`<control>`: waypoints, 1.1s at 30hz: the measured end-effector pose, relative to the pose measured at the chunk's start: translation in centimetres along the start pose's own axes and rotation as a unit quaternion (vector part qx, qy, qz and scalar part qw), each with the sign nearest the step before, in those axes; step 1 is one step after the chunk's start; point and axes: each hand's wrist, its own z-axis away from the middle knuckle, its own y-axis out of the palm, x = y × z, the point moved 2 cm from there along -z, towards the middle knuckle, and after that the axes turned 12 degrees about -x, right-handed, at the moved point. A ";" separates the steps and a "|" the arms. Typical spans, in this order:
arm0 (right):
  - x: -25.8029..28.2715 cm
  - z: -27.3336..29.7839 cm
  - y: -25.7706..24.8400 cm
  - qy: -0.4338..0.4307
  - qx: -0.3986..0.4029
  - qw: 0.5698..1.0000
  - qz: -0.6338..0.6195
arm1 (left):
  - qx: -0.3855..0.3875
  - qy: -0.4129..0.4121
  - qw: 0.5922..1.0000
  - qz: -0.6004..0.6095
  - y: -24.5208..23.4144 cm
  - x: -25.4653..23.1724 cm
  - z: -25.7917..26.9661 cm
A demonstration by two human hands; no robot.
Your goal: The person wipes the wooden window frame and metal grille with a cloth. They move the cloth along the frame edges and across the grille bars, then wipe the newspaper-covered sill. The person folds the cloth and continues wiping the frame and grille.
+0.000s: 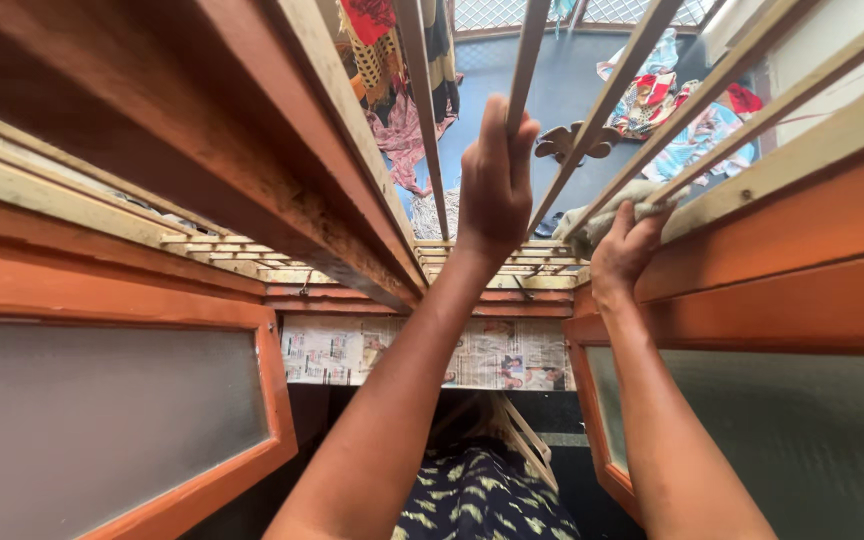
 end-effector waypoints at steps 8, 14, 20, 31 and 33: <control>-4.7 3.5 1.6 0.006 -0.021 0.998 0.053 | 0.013 -0.090 0.995 -0.030 -0.1 3.1 2.8; -5.3 4.5 2.5 -0.016 -0.047 0.994 0.098 | 0.003 -0.118 0.993 -0.009 -0.2 5.2 5.0; -0.5 4.8 0.3 0.137 -0.056 0.985 0.090 | 0.074 -0.230 0.970 0.022 -1.4 5.3 5.9; 13.7 1.6 -1.0 -0.058 -0.074 0.993 -0.073 | 0.108 -0.251 0.962 0.020 -2.9 3.5 6.1; 15.3 -2.1 0.0 -0.091 -0.089 0.989 -0.080 | 0.114 -0.266 0.957 0.020 -3.1 3.2 6.3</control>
